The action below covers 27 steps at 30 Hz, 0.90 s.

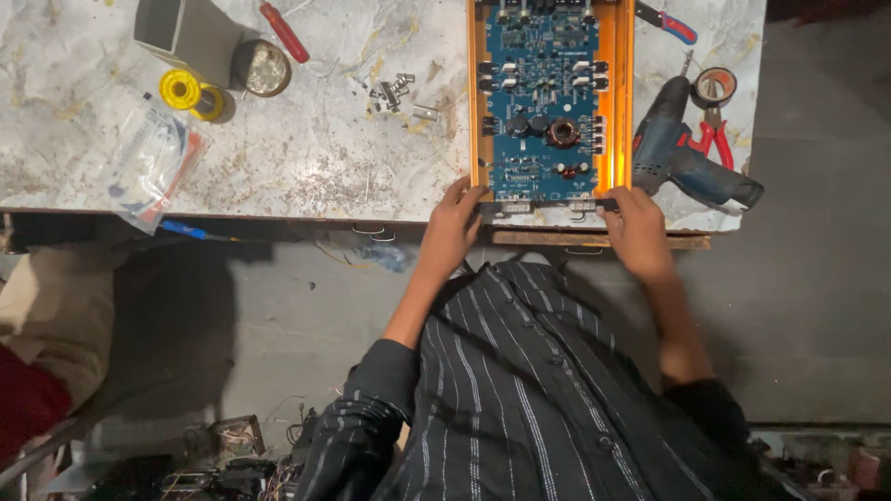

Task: The person assembles an electronic device by first attaching a wire to a perforated plastic basket and testing it with a flashlight. They then use a power drill to secure a circuit board into a metal casing, handling screws and a plastic bag of components along the way.

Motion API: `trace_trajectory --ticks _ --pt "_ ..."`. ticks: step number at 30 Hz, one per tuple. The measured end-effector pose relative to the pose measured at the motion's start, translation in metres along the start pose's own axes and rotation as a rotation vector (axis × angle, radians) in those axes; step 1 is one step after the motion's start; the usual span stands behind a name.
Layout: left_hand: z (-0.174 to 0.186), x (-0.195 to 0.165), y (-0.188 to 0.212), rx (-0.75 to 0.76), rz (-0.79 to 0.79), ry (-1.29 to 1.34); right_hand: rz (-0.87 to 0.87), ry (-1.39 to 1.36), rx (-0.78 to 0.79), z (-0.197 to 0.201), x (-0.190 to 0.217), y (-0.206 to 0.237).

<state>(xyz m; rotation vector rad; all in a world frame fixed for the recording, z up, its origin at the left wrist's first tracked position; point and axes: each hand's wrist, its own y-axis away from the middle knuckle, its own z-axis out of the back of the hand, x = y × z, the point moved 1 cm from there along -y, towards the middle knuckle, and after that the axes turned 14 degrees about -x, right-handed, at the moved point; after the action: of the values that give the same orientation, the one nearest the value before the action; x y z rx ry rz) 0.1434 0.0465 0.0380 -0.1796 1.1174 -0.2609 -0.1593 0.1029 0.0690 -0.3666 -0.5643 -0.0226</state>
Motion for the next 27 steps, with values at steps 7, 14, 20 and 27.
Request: trace_trajectory --ticks 7,14,20,27 --pt "0.001 0.007 -0.005 0.034 -0.016 -0.019 0.0 -0.033 -0.067 -0.005 -0.006 0.002" --pt "0.027 -0.026 -0.006 0.024 -0.045 0.001 0.008 -0.019 -0.116 0.017 0.02 0.004" --pt "0.057 -0.073 -0.018 0.059 -0.037 0.064 -0.055 -0.077 -0.068 0.071 0.059 -0.008" --pt "0.086 -0.13 -0.048 0.036 0.044 0.038 -0.031 -0.074 -0.028 0.117 0.089 -0.046"
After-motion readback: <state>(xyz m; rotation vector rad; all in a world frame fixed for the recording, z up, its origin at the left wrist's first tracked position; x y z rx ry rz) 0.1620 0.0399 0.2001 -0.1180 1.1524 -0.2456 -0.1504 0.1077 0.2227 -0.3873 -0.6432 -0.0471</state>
